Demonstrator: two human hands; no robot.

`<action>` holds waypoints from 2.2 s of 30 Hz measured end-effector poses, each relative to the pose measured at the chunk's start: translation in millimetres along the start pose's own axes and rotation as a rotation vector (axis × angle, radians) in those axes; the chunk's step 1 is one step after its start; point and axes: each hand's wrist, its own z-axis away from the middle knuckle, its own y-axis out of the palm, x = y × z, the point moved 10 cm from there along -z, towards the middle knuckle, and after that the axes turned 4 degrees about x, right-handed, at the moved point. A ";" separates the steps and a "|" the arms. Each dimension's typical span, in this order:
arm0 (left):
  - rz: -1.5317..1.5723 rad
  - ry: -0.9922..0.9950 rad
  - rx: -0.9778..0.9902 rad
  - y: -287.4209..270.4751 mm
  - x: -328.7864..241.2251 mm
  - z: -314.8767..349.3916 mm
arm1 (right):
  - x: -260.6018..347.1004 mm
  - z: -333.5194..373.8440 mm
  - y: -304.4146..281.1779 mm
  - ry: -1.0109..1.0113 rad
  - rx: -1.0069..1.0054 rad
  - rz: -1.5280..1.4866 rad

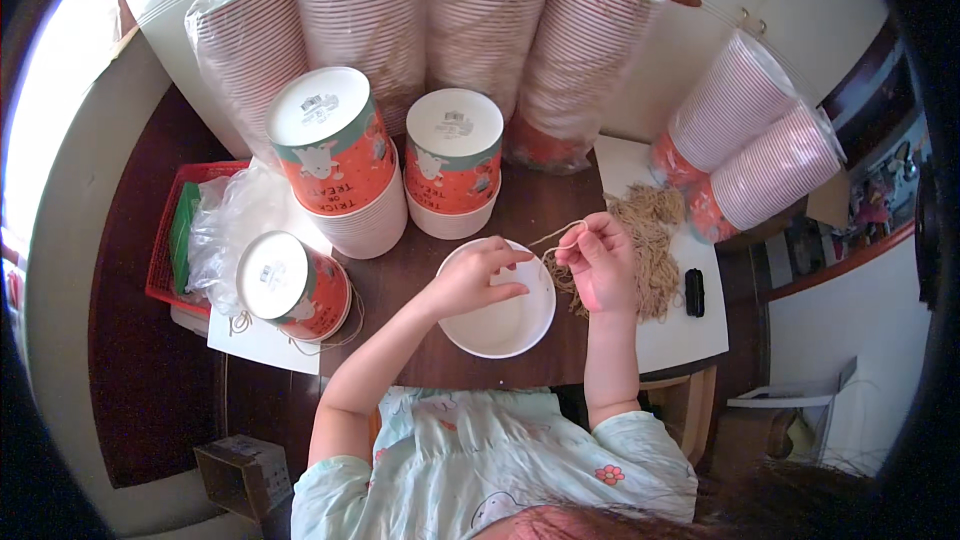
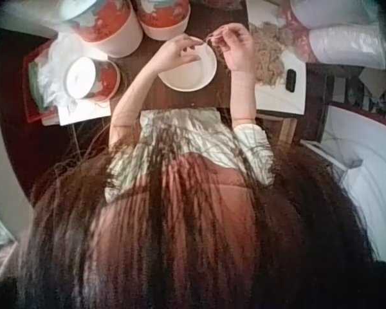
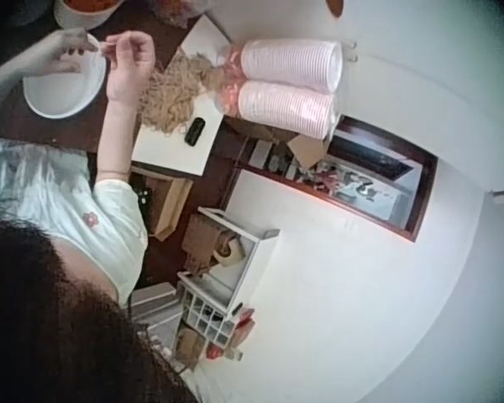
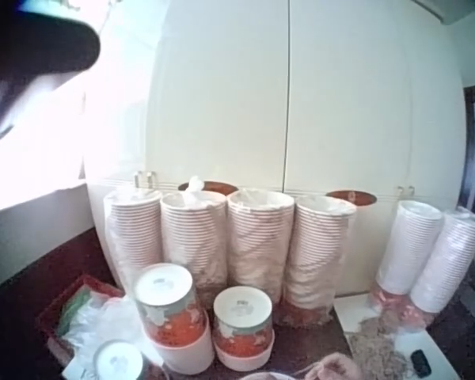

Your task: Tying elastic strings to paper buckets for use as handles.

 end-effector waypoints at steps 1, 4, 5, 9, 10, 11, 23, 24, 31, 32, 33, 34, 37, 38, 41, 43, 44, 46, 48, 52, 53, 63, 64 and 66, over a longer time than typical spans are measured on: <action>-0.028 -0.009 0.014 3.3 0.8 -0.2 | 0.8 -0.3 2.5 -0.002 -0.002 0.001; -0.058 -0.033 0.034 7.5 0.7 0.1 | 3.0 -1.3 11.1 -0.005 0.023 -0.024; -0.060 -0.049 0.040 8.5 1.5 0.7 | 4.6 -1.5 12.7 -0.015 0.025 -0.021; -0.032 -0.051 0.075 12.3 7.6 9.1 | 17.0 -3.4 9.4 -0.096 -0.021 -0.004; 0.019 -0.095 0.061 8.3 9.0 12.2 | 21.5 -3.4 6.2 -0.125 -0.043 0.011; 0.070 -0.140 0.046 4.5 12.6 15.7 | 22.1 -3.5 2.3 -0.123 -0.045 0.011; 0.010 -0.257 0.005 -37.3 14.5 56.3 | 13.9 4.3 23.5 -0.312 0.020 1.176; -0.104 -0.193 0.023 -36.9 5.9 54.6 | -12.9 3.7 33.0 -0.225 0.178 1.030; -0.543 -0.122 0.034 -40.3 -16.7 58.4 | -116.9 21.6 65.7 0.403 0.606 0.868; -0.545 -0.125 0.031 -41.0 -16.2 60.4 | -122.1 22.6 62.3 0.444 0.637 1.000; -0.544 -0.148 0.035 -41.0 -14.1 62.7 | -123.1 22.7 61.7 0.443 0.641 0.998; -0.541 -0.170 0.040 -40.8 -11.7 64.9 | -122.2 21.4 62.0 0.405 0.640 0.989; -0.546 -0.131 0.029 -37.0 -10.0 68.6 | -125.2 18.4 61.0 0.362 0.631 0.968; -0.545 -0.132 0.029 -36.6 -9.8 70.6 | -125.9 17.1 61.2 0.356 0.622 0.958; -0.465 -0.128 -0.132 -48.7 -9.8 82.1 | -130.1 12.6 54.9 0.447 0.606 1.116; -0.077 -0.427 -0.385 -63.8 31.8 110.0 | -133.4 12.4 51.8 0.415 0.602 1.143; 0.082 -0.541 -0.436 -58.6 54.4 123.7 | -133.9 12.1 50.7 0.383 0.599 1.171; 0.149 -0.546 -0.441 -45.3 72.1 137.7 | -138.0 13.2 51.4 0.376 0.602 1.188; 0.247 -0.540 -0.420 -31.1 79.8 143.1 | -140.5 13.8 50.3 0.368 0.601 1.210; 0.352 -0.558 -0.428 -13.0 90.9 149.0 | -143.8 13.0 49.1 0.311 0.595 1.213; 0.351 -0.558 -0.426 -13.3 89.8 148.2 | -144.0 12.7 49.6 0.299 0.596 1.209; 0.374 -0.552 -0.439 -9.6 89.6 149.4 | -151.2 15.5 49.6 0.295 0.613 1.213; 0.354 -0.545 -0.441 -10.7 86.9 148.7 | -152.1 15.5 49.6 0.285 0.615 1.224; 0.301 -0.557 -0.438 -12.0 84.2 148.3 | -153.0 16.0 49.6 0.275 0.615 1.235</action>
